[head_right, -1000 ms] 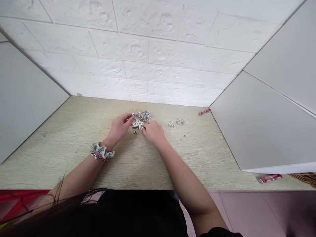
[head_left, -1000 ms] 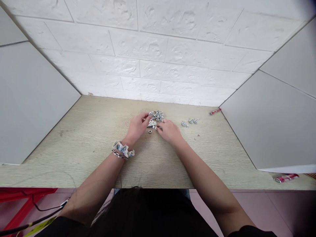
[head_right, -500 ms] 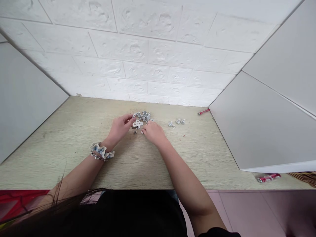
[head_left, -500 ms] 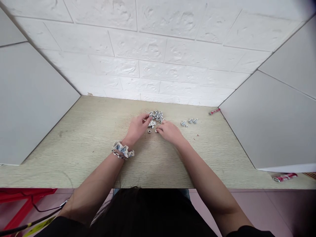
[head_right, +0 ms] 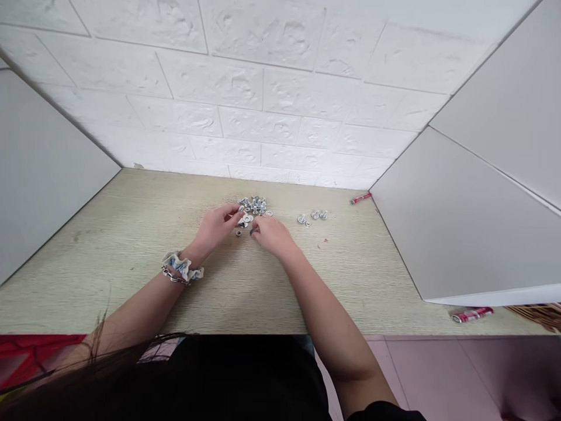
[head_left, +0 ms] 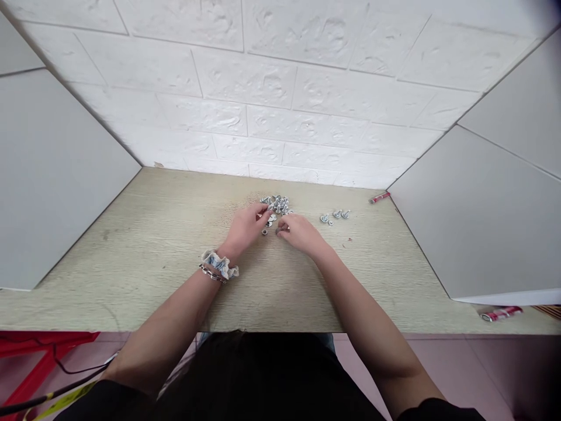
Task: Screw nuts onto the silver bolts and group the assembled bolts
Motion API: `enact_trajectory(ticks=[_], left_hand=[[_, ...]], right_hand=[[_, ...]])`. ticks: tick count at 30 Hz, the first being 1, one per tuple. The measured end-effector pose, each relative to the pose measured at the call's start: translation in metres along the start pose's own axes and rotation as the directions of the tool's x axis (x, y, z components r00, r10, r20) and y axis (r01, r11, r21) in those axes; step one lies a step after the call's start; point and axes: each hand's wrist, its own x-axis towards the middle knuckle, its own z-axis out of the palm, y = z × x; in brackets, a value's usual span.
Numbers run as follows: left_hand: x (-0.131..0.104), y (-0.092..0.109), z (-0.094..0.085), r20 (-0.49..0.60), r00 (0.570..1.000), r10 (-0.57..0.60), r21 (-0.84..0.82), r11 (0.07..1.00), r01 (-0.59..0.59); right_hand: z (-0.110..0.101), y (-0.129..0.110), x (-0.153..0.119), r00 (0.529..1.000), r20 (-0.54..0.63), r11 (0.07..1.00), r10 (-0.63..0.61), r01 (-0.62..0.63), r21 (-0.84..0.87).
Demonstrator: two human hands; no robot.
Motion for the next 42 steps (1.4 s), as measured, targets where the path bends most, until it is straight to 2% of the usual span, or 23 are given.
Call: enact_trajectory(ticks=[4, 6, 10, 13, 16, 24, 42], left_hand=[[-0.0006, -0.0028, 0.0013, 0.052, 0.998, 0.038, 0.011, 0.999, -0.039], [-0.0008, -0.0035, 0.0019, 0.077, 0.996, 0.043, -0.008, 0.999, -0.043], [-0.0010, -0.0020, 0.0023, 0.121, 0.992, 0.047, -0.057, 0.998, -0.040], [-0.0011, 0.0010, 0.0017, 0.156, 0.986, 0.063, -0.102, 0.994, -0.048], [-0.0012, 0.0038, 0.0007, 0.189, 0.979, 0.072, -0.131, 0.990, -0.047], [-0.0012, 0.0046, -0.0003, 0.203, 0.977, 0.062, -0.179, 0.984, -0.025], [-0.0012, 0.0035, -0.0013, 0.243, 0.966, 0.085, -0.203, 0.978, -0.035]], right_hand=[[-0.0034, -0.0021, 0.0006, 0.997, -0.072, 0.976, 0.023, -0.007, 0.218], [-0.0061, -0.0046, 0.0007, 0.990, -0.123, 0.926, 0.072, -0.020, 0.377], [-0.0071, -0.0062, 0.0031, 0.973, -0.163, 0.727, 0.164, -0.008, 0.686], [-0.0043, -0.0044, 0.0058, 0.961, -0.156, 0.605, 0.227, -0.014, 0.796], [-0.0022, -0.0035, 0.0068, 0.962, -0.112, 0.547, 0.249, -0.044, 0.836], [-0.0006, -0.0034, 0.0076, 0.960, -0.082, 0.478, 0.269, -0.060, 0.876], [-0.0019, -0.0046, 0.0071, 0.959, -0.081, 0.476, 0.271, -0.060, 0.878]])
